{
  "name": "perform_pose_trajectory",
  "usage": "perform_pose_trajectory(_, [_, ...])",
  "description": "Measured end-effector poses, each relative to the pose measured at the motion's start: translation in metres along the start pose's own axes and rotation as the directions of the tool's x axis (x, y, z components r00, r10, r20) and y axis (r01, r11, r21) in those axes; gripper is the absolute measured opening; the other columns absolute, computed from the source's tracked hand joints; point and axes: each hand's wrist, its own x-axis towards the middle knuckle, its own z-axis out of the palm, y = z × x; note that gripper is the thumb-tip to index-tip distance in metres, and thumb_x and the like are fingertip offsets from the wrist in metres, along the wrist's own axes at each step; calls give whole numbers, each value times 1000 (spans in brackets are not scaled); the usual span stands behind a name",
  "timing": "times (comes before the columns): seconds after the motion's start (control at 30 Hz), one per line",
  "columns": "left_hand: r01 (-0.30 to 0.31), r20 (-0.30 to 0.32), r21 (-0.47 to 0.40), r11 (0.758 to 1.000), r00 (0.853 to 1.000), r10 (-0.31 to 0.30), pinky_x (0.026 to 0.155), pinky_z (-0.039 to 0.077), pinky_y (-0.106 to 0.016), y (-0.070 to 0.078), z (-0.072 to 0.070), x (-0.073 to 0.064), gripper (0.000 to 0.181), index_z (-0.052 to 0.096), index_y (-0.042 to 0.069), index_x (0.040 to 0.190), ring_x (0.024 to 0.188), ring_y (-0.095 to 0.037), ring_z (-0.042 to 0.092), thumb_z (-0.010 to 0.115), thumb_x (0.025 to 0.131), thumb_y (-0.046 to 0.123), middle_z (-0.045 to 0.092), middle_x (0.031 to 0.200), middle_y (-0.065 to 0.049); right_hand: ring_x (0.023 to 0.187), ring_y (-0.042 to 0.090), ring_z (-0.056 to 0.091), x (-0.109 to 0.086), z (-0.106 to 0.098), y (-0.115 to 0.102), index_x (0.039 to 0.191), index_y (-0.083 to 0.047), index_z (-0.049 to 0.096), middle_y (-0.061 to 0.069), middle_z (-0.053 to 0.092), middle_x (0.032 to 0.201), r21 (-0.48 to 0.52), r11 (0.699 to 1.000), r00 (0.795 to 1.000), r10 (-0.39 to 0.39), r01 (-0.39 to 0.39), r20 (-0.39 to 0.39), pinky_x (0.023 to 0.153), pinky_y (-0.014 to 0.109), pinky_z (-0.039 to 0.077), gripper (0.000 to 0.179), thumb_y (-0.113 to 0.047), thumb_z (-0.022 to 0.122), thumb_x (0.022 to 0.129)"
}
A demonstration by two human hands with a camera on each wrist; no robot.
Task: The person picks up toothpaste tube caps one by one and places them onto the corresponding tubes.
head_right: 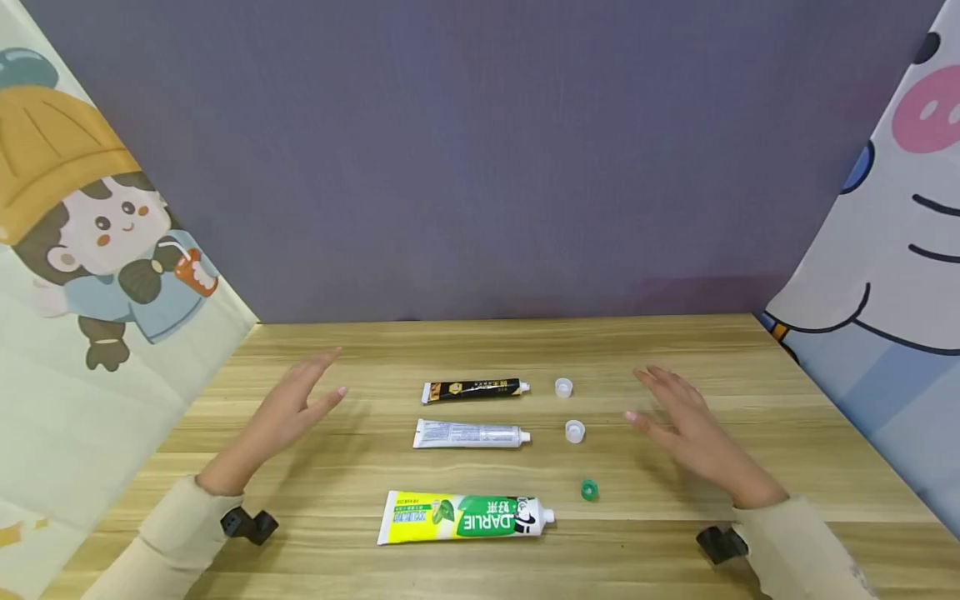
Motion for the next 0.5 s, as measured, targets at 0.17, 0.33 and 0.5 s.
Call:
perform_pose_trajectory(0.17, [-15,10,-69,998,1000,16,105,28,-56,13,8,-5,59,39,0,141,131,-40,35,58,93,30,42,142,-21,130,58,15,-4,6,-7,148,-7,28,34,20,147,62,998,999,-7,4,36,90,77,14,67,-18,61,91])
perform_pose_trajectory(0.33, [-10,35,-137,990,999,15,104,29,-56,23,17,-11,57,41,4,141,131,-38,37,59,93,29,43,142,-18,126,57,25,-7,14,-13,143,-3,36,33,29,142,66,997,999,-37,35,35,86,74,23,65,-15,66,86])
perform_pose_trajectory(0.5, [18,95,-286,958,995,10,103,30,-56,30,24,-15,55,41,8,141,131,-36,38,58,94,29,43,143,-15,124,55,30,-12,19,-20,141,-2,38,31,33,141,89,995,997,-47,41,65,84,73,28,65,-16,68,85])
